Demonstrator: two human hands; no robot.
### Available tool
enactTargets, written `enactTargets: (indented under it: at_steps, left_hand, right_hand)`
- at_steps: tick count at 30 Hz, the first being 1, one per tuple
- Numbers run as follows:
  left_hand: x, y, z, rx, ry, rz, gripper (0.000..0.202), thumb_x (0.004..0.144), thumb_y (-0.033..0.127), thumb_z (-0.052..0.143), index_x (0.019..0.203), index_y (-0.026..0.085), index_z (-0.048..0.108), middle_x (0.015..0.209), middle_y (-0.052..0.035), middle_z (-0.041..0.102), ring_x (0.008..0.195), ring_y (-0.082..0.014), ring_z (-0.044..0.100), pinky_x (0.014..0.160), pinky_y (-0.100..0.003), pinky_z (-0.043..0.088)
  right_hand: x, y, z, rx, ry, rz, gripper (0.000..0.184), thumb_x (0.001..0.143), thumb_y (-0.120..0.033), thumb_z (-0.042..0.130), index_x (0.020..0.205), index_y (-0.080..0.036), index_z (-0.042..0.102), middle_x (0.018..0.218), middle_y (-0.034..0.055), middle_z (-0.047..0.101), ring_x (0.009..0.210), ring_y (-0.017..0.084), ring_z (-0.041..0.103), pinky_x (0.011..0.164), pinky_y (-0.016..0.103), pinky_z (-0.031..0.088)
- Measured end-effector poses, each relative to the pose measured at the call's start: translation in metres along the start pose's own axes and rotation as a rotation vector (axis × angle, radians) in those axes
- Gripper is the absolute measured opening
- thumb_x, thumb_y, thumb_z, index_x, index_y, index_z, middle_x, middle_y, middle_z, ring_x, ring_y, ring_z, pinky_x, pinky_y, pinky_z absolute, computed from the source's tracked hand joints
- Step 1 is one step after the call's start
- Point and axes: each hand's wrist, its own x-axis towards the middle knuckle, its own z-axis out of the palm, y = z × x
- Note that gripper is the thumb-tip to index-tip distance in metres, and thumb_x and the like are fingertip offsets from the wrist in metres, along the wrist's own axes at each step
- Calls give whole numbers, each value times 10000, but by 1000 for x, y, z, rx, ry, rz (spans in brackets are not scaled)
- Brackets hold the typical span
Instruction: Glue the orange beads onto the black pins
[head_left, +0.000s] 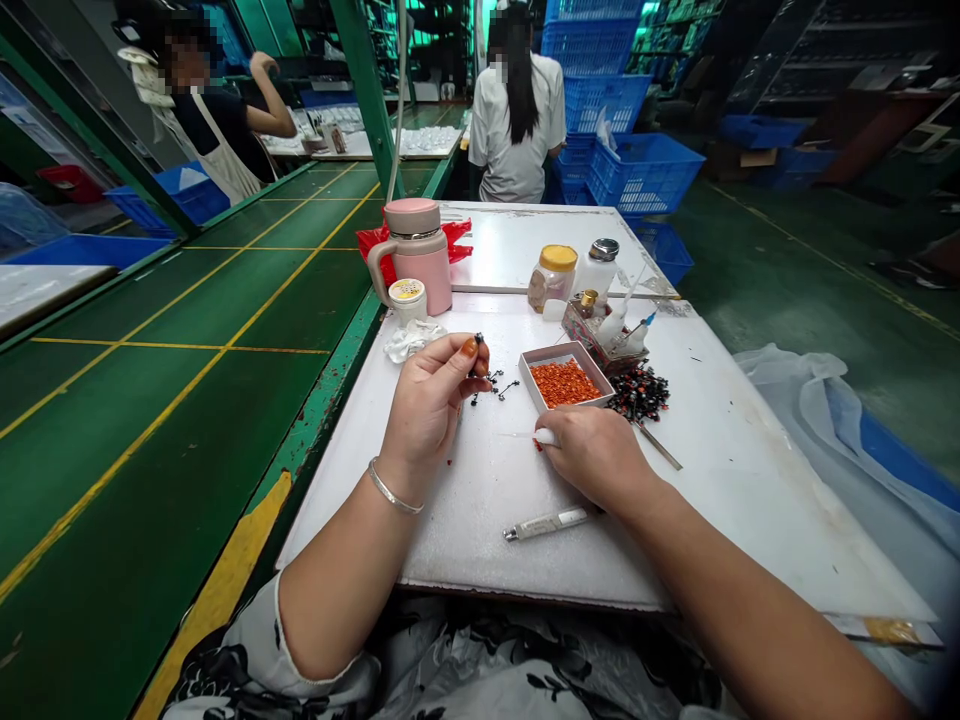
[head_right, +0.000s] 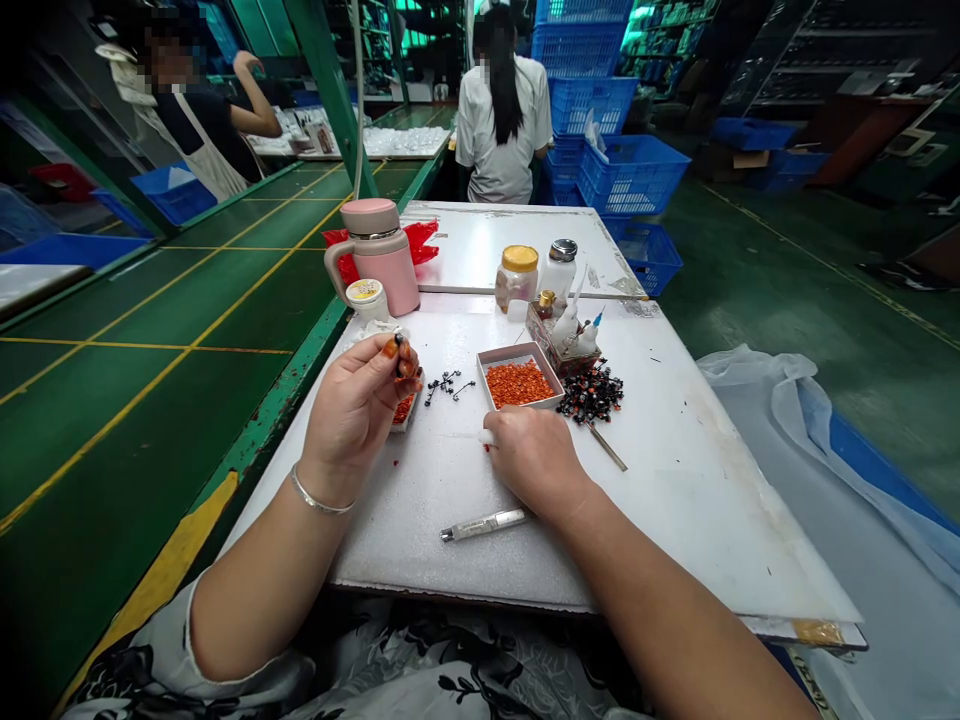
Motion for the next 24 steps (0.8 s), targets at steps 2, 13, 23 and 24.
enactTargets:
  at_steps: [2,13,23,24]
  left_hand:
    - [0,0,0,-3,2,0,93,811,256,711,784,168,697,764,-5,584,690,-84,555,621,-170,521]
    - [1,1,0,-1,12,-8,107,796,270,730,777,170,701,749,-2,582,679,-84,553,613,-171,519]
    - [0,0,1,22,16,-15,136,784,287,742,766,163,689,736,2,577,670,-83,547,609,-170,510]
    - [0,0,1,24,17,-15,141,782,292,744,765,164,688,734,3,577,668,-83,547,608,-171,510]
  right_hand:
    - [0,1,-2,-5,-11,3,217,826,-217,525,904,-233,727,913,41,749,844,219,680,598,293,337]
    - [2,21,-9,69,-53,73,316,805,-224,538,1022,-285,759,933,43,774,902,239,697,652,293,399]
    - [1,5,-4,-2,-8,-24,247,818,-175,533,915,-242,751,916,37,762,884,222,692,631,286,383]
    - [1,4,-3,-18,-10,-22,227,830,-182,533,899,-230,743,899,43,757,868,222,691,620,285,375]
